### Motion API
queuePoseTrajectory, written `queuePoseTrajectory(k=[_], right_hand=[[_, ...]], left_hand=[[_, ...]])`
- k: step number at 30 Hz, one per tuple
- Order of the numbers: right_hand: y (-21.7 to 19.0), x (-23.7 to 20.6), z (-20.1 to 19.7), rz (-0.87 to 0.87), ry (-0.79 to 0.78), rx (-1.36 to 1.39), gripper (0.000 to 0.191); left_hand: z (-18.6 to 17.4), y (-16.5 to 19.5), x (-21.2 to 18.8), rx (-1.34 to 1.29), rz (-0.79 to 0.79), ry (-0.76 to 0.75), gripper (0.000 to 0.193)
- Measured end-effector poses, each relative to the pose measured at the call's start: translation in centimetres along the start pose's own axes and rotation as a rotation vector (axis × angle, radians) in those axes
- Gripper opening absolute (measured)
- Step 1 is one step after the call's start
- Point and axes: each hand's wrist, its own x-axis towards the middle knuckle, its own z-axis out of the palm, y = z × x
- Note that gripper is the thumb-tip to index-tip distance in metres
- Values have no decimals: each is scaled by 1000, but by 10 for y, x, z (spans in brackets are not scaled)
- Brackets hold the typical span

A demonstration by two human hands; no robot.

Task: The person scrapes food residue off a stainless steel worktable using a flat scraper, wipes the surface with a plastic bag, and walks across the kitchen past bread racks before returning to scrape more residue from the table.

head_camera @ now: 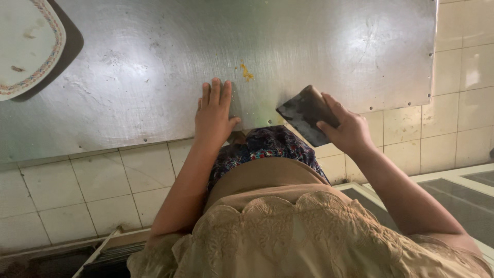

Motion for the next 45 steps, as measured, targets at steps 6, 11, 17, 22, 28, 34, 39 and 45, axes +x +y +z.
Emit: queuePoseTrajectory(k=[6,11,17,22,28,34,39,45], right_hand=[[-4,-5,10,-12,-26,57,77],[-1,-3,11,7,-8,86,78],[3,-3,4,30,-89,-133,78],[1,-5,-1,-53,-49,-136,77],[-3,-8,-4,53,-100,-94,77],[-9,-11,-6,6,-76,-59,76],[-9,-10,-3,-35,-13,-77,78],[-7,-8,5,149,-141,-148,80]], left_hand=[[2,1,4,32,-10,-25,105],[0,3,2,28,-29,-43,104],[-2,2,1,7,-26,-32,104],[-1,2,0,1,-13,3,104],[-1,2,-1,0,-14,9,105],[-2,3,0,14,-14,8,104],[-2,3,1,26,-13,-10,104],[-1,3,-1,1,-25,1,104]])
